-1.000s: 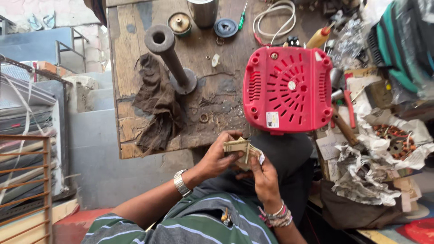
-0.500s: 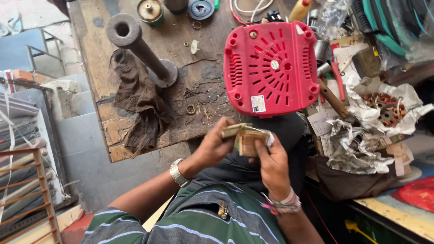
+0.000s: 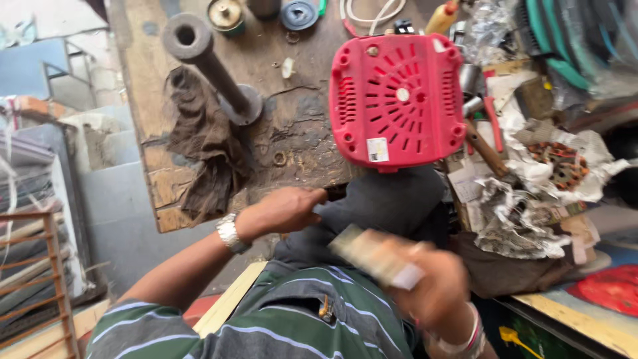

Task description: The person disassembles a red plastic fan housing using a screwdriver and hammer. They remove the back cover to access the internal motor and wiring. The person then handles currency notes, counting and organizing them on the workbench. Finally, they use a hammer to tap a metal component on the fan's stand.

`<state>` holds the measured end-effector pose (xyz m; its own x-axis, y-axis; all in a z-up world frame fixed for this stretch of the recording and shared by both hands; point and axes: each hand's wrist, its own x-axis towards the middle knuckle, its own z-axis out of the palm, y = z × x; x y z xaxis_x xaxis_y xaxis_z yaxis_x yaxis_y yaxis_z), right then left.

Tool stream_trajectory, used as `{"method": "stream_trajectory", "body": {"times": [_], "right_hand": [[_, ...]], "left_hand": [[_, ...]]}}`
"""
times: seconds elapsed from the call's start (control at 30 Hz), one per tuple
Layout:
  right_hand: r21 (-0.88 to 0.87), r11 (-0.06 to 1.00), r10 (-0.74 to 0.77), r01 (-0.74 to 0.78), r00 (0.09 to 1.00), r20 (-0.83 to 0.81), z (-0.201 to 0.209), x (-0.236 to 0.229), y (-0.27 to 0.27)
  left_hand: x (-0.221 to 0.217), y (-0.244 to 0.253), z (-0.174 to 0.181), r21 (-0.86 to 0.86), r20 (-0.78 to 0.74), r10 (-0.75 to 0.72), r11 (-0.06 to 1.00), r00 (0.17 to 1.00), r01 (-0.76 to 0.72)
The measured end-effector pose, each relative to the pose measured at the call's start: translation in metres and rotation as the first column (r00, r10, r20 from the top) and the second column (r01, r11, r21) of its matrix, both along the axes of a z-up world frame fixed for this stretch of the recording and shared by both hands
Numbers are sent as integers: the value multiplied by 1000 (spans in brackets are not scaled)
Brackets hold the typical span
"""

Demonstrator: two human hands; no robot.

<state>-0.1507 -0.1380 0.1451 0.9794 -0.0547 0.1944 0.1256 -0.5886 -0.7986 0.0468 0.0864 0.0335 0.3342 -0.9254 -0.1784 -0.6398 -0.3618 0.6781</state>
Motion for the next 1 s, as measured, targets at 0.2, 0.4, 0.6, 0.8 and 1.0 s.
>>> {"method": "stream_trajectory", "body": {"times": [0.2,0.4,0.6,0.8,1.0], "right_hand": [[-158,384,892,-910,410,-193,58,9,63],[-2,307,818,-952,266,-510,66,37,87],[-152,274,700,-950,305,-645,16,39,109],[-309,395,605,-865,498,-621,19,40,117],[-350,353,648,-868,497,-577,15,36,125]], "left_hand": [[10,-10,33,13,33,-27,1000,999,27],[30,-24,84,87,157,28,995,987,-43],[53,-25,122,-223,269,194,965,943,-135],[50,-34,129,-394,347,215,917,913,-66],[60,-48,126,-339,515,124,938,848,69]]}}
